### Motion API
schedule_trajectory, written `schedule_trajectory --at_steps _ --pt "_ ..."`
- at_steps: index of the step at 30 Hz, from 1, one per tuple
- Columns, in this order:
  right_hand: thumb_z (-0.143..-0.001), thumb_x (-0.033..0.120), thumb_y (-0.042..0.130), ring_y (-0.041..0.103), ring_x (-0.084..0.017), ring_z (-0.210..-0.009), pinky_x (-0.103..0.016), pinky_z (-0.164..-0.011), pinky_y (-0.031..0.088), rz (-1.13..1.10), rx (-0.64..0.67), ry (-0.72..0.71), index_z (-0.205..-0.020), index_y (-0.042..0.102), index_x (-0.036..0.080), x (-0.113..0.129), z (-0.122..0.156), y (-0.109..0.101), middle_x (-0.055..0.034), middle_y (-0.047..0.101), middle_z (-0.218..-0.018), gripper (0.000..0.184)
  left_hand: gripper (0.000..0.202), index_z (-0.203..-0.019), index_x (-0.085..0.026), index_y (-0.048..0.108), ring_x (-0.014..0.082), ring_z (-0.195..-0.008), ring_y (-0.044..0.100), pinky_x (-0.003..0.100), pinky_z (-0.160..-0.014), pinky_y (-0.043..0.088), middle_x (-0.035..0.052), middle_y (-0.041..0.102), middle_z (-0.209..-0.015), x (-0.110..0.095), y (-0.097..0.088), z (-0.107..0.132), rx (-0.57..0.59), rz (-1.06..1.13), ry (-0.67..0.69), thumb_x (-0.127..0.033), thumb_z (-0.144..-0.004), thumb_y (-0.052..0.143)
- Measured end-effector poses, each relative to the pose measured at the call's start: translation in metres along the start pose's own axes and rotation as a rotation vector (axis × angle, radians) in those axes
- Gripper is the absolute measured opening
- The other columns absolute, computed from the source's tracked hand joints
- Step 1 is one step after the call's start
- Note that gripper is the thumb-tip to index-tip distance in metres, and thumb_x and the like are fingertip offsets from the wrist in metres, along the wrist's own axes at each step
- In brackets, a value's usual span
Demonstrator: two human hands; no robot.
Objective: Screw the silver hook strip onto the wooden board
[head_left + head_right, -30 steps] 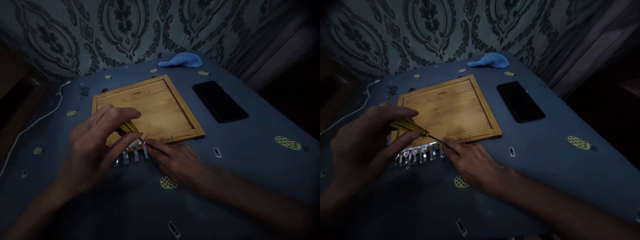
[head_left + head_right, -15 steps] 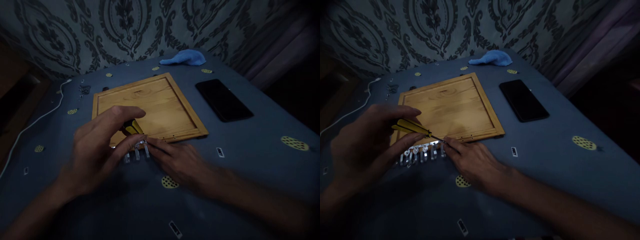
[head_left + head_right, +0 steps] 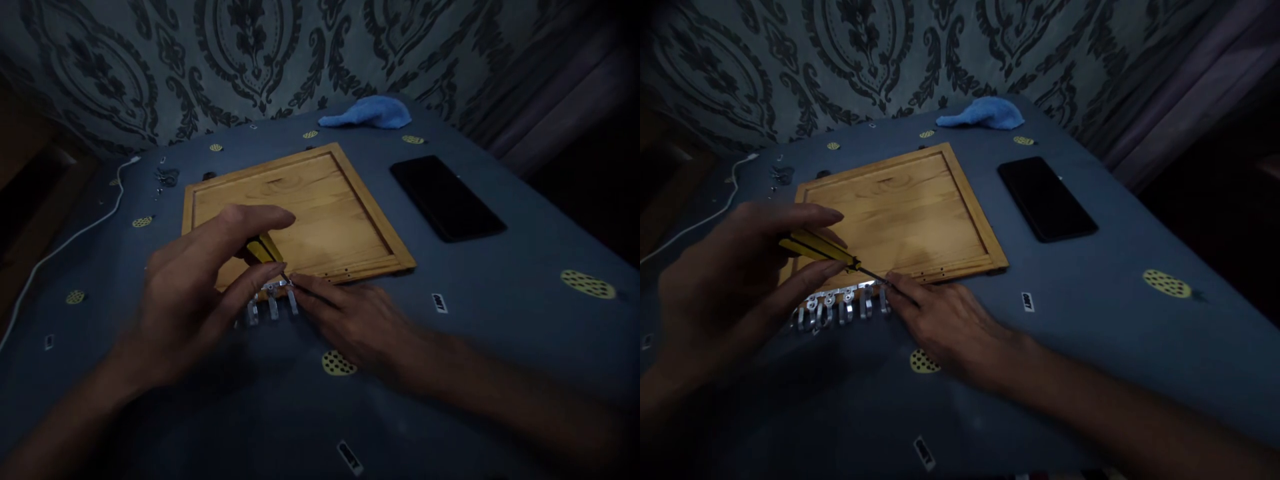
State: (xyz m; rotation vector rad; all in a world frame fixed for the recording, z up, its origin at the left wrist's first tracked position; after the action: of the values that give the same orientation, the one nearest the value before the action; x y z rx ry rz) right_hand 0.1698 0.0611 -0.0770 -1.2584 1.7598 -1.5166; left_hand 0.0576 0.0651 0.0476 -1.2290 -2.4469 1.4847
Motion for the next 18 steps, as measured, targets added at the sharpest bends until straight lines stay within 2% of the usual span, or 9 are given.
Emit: schedule_trajectory --at_steps 5,10,13,18 --pt "-0.089 0.003 0.053 0.075 -0.026 -0.101 -0.037 -0.075 0.065 0.015 -0.009 0.008 -0.143 0.058 0.012 -0.001 -0.001 -0.001 -0.0173 0.064 -0.143 0.055 0.034 -0.128 -0.020 0.062 0.0097 -0.105 0.069 0.020 -0.092 0.057 -0.0011 0.071 -0.122 0.005 0.000 0.001 -0.001 0.040 -0.036 -0.016 -0.095 0.070" --pt "-0.084 0.001 0.057 0.076 -0.025 -0.094 -0.036 -0.071 0.064 -0.002 0.045 0.027 -0.142 0.059 0.018 -0.002 -0.003 0.001 -0.0153 0.059 -0.150 0.060 0.033 -0.127 -0.025 0.064 0.0139 -0.101 0.073 0.025 -0.094 0.060 -0.0025 0.073 -0.120 0.004 0.005 0.005 -0.008 -0.008 -0.069 -0.022 -0.094 0.072" --pt "-0.081 0.000 0.058 0.076 -0.026 -0.093 -0.036 -0.067 0.063 0.011 0.054 0.026 -0.141 0.060 0.019 -0.002 -0.004 0.000 -0.0142 0.058 -0.151 0.063 0.032 -0.125 -0.027 0.066 0.0164 -0.101 0.074 0.027 -0.094 0.061 -0.0026 0.074 -0.119 0.005 0.005 0.004 -0.003 0.025 -0.090 -0.020 -0.094 0.071" --pt "-0.084 0.000 0.055 0.076 -0.026 -0.095 -0.038 -0.068 0.065 0.002 0.046 0.020 -0.134 0.065 0.018 -0.001 -0.006 -0.003 -0.0133 0.061 -0.148 0.054 0.043 -0.135 -0.029 0.059 0.0173 -0.107 0.074 0.028 -0.090 0.062 -0.0017 0.072 -0.125 0.005 0.010 -0.004 0.120 0.141 -0.058 -0.011 -0.096 0.066"
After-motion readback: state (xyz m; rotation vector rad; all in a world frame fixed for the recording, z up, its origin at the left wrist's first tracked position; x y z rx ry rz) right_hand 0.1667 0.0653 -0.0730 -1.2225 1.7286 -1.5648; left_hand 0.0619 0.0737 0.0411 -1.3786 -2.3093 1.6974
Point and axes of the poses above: each hand's wrist, its own z-axis away from the middle knuckle, its own y-axis out of the palm, x = y × z, the point moved 9 cm from there along -z, towards the middle knuckle
